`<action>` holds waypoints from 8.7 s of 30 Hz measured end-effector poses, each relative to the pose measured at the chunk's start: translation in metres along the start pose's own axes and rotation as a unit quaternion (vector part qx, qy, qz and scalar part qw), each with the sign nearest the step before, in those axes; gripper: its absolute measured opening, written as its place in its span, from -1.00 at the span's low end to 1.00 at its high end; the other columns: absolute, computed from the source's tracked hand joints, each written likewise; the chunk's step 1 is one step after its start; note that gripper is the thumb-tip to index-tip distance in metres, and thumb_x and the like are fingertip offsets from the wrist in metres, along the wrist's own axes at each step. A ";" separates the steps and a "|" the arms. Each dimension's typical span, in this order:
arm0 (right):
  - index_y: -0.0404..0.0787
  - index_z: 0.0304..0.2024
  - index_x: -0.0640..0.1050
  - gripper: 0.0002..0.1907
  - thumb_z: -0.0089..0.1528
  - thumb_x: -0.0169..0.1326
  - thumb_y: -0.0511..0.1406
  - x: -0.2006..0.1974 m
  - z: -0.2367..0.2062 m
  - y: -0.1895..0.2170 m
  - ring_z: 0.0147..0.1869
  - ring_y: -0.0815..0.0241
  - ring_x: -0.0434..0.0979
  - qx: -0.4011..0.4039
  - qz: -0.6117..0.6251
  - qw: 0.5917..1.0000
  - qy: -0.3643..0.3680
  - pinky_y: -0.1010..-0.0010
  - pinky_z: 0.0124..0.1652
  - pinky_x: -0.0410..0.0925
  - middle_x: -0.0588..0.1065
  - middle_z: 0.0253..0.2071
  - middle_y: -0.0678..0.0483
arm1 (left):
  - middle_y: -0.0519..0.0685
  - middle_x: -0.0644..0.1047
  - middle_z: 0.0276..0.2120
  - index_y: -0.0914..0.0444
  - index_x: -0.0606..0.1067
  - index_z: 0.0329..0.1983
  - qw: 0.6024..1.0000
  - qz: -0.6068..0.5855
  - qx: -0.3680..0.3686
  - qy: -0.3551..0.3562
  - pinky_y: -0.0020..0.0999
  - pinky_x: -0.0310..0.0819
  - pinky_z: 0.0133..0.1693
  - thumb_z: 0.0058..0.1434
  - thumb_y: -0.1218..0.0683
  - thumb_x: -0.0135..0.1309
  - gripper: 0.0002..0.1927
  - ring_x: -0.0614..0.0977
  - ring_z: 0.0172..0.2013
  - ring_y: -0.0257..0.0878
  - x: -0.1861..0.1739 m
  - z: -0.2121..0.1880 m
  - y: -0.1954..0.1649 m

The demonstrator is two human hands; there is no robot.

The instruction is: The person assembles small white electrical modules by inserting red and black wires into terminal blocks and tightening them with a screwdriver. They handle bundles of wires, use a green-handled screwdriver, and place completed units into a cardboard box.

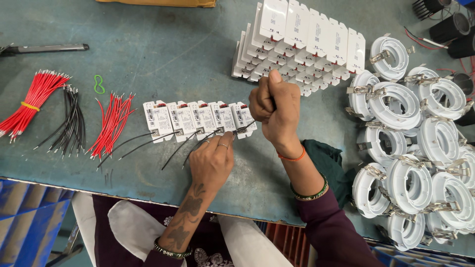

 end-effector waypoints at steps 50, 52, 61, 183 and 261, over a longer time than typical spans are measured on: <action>-0.13 -0.59 0.08 -0.44 0.53 -0.30 -0.14 0.001 -0.003 0.036 -0.59 0.37 -0.09 -0.065 0.011 0.998 0.009 0.45 -0.57 -0.14 -0.05 -0.65 0.23 | 0.08 0.61 -0.30 0.24 0.64 -0.39 0.939 0.229 -0.254 0.039 0.02 0.51 -0.22 0.08 0.03 0.30 -0.83 0.63 -0.20 0.09 -0.141 0.039 0.168; -0.14 -0.59 0.08 -0.45 0.52 -0.31 -0.15 0.001 -0.003 0.035 -0.60 0.37 -0.10 -0.058 0.012 0.998 0.006 0.45 -0.58 -0.14 -0.05 -0.65 0.23 | 0.09 0.60 -0.32 0.25 0.63 -0.41 0.943 0.247 -0.220 0.025 0.01 0.51 -0.24 0.10 0.05 0.29 -0.84 0.63 -0.21 0.09 -0.136 0.038 0.166; -0.13 -0.58 0.07 -0.47 0.52 -0.32 -0.16 -0.003 -0.004 0.041 -0.58 0.37 -0.10 -0.063 0.007 0.998 -0.003 0.43 -0.55 -0.15 -0.04 -0.64 0.24 | 0.08 0.61 -0.35 0.24 0.62 -0.37 0.964 0.205 -0.165 -0.027 0.00 0.48 -0.24 0.19 0.09 0.20 -0.89 0.62 -0.26 0.09 -0.151 0.039 0.158; -0.21 -0.46 0.35 -0.59 0.44 -0.05 -0.16 0.036 -0.026 0.011 -0.59 0.47 0.00 0.031 -0.004 0.999 -0.039 0.53 -0.58 -0.05 0.25 -0.51 0.19 | -0.19 0.36 -0.61 0.35 0.55 -0.31 0.669 -0.657 -0.339 -0.078 -0.53 -0.12 -0.68 0.36 0.11 0.01 -0.78 0.13 -0.71 -0.53 0.038 0.208 0.082; -0.16 -0.40 0.34 -0.63 0.53 -0.12 -0.24 0.006 -0.034 0.113 -0.63 0.52 -0.03 -0.016 0.602 0.788 0.129 0.65 -0.61 -0.03 0.24 -0.52 0.22 | 0.07 0.63 -0.16 0.31 0.51 -0.09 0.595 -0.774 -0.217 0.022 -0.28 0.59 0.00 0.41 0.08 -0.03 -0.79 0.66 -0.16 -0.26 -0.082 0.114 -0.064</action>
Point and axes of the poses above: each hand's wrist, its own z-axis towards the middle knuckle, its own x-axis out of the palm, y = z × x, the point moved 9 cm from there along z, towards the middle knuckle
